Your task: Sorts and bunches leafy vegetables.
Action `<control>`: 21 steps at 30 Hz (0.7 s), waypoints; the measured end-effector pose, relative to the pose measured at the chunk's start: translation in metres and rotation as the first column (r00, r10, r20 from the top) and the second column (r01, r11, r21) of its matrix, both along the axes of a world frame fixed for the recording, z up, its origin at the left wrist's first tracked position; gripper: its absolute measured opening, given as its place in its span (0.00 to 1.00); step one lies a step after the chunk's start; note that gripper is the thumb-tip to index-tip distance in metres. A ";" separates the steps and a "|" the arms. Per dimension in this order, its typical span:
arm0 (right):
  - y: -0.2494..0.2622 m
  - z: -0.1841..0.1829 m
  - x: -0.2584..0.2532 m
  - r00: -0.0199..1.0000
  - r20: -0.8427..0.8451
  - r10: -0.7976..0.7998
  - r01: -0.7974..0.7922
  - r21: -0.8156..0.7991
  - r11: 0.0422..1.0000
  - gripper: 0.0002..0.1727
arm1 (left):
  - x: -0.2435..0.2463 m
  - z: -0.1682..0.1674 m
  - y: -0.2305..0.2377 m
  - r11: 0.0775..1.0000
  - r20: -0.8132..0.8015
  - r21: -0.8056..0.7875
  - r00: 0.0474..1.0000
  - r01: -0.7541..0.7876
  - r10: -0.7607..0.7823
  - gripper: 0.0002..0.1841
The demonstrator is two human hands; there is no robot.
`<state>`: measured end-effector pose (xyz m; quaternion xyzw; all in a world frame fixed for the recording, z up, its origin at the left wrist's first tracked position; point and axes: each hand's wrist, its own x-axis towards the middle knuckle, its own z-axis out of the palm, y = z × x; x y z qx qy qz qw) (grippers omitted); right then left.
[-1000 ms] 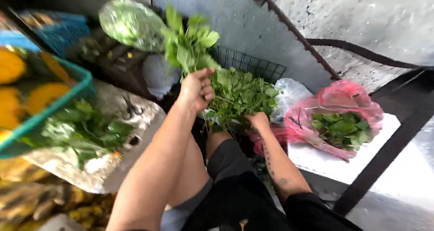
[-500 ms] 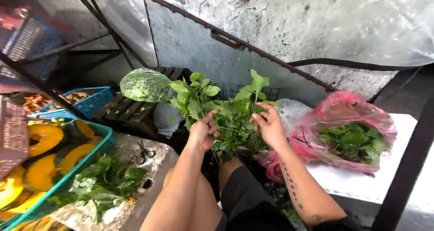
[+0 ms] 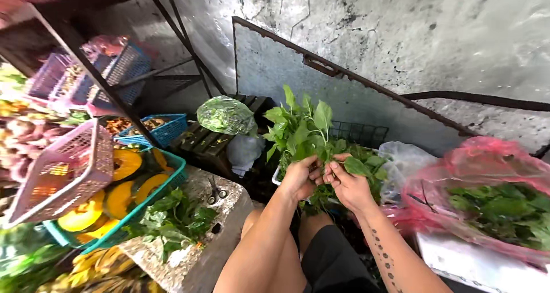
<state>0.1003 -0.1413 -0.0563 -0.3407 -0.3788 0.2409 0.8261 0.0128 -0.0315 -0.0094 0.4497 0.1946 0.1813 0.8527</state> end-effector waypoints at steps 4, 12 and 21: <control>-0.003 -0.005 0.004 0.994 0.105 -0.020 0.037 -0.159 0.987 0.07 | -0.002 -0.002 0.005 0.994 0.023 0.106 0.999 -0.034 0.032 0.08; -0.004 0.004 -0.005 0.699 0.589 -0.406 0.659 -0.309 0.686 0.10 | 0.003 -0.009 0.001 0.937 -0.005 0.334 0.994 -0.100 0.108 0.08; -0.028 -0.037 0.012 0.576 0.672 -0.465 0.700 -0.111 0.705 0.12 | 0.003 -0.011 0.014 0.869 -0.009 0.370 0.933 -0.330 0.359 0.10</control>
